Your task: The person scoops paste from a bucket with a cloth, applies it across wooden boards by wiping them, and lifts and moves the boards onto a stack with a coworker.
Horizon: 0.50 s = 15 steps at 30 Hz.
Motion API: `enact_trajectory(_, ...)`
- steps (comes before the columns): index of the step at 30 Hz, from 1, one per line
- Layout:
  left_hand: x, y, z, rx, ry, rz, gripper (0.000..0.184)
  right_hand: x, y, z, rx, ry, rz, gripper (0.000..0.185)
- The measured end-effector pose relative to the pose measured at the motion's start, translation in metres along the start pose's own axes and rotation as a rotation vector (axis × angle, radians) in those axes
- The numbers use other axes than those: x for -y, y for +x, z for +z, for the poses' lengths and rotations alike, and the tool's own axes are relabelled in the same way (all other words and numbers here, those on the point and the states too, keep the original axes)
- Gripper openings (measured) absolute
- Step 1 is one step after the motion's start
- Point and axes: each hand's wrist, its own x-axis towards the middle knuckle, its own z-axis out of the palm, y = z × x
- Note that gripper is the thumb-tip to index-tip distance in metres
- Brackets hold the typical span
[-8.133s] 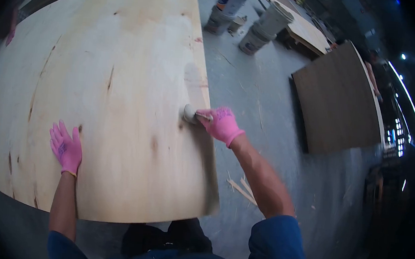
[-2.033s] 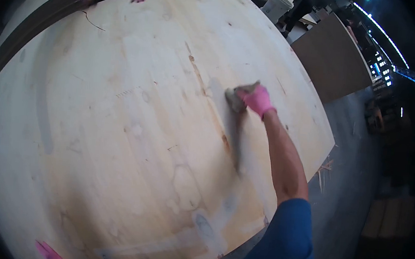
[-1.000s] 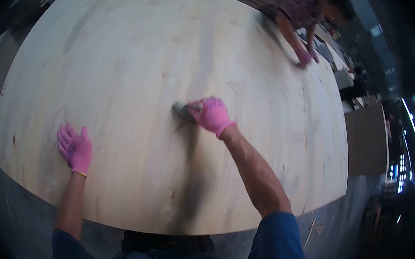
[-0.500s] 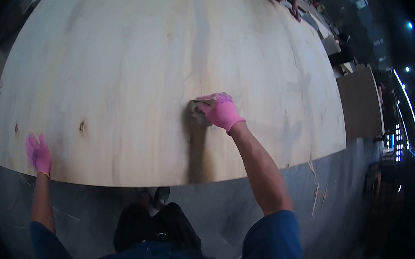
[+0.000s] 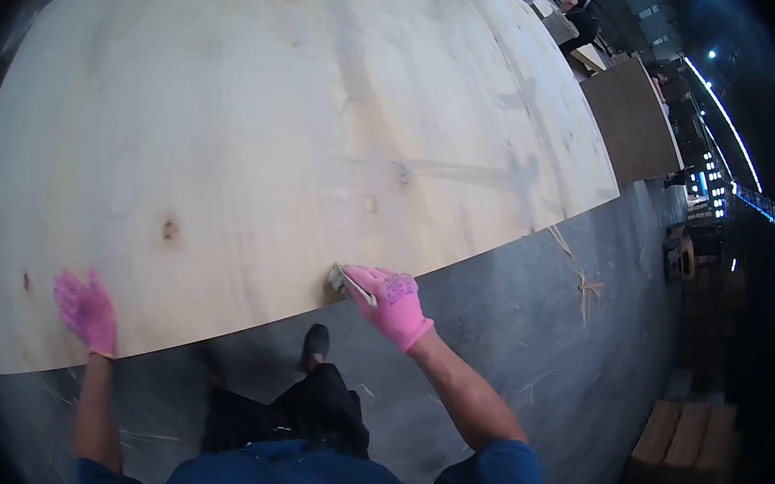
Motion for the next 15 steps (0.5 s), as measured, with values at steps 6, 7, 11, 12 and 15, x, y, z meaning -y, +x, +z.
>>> enact_trajectory(6,0.061,0.023,-0.017,-0.072,-0.471,0.639,0.066,0.119,0.09,0.083,-0.035,0.798,0.411,0.022)
enact_trajectory(7,0.091,0.039,0.002,-0.101,-0.415,0.555,0.066,0.138,0.109,0.087,-0.013,1.044,0.385,0.023)
enact_trajectory(11,0.234,0.139,0.092,-0.014,-0.258,0.1,0.067,0.143,0.165,0.115,0.002,0.918,0.342,0.025)
enact_trajectory(12,0.243,0.136,0.094,-0.023,-0.248,0.059,0.066,0.139,0.177,0.121,0.005,0.647,0.325,0.027)
enact_trajectory(15,0.258,0.142,0.095,-0.062,-0.21,-0.035,0.066,0.151,0.218,0.125,0.087,0.159,0.154,0.03)
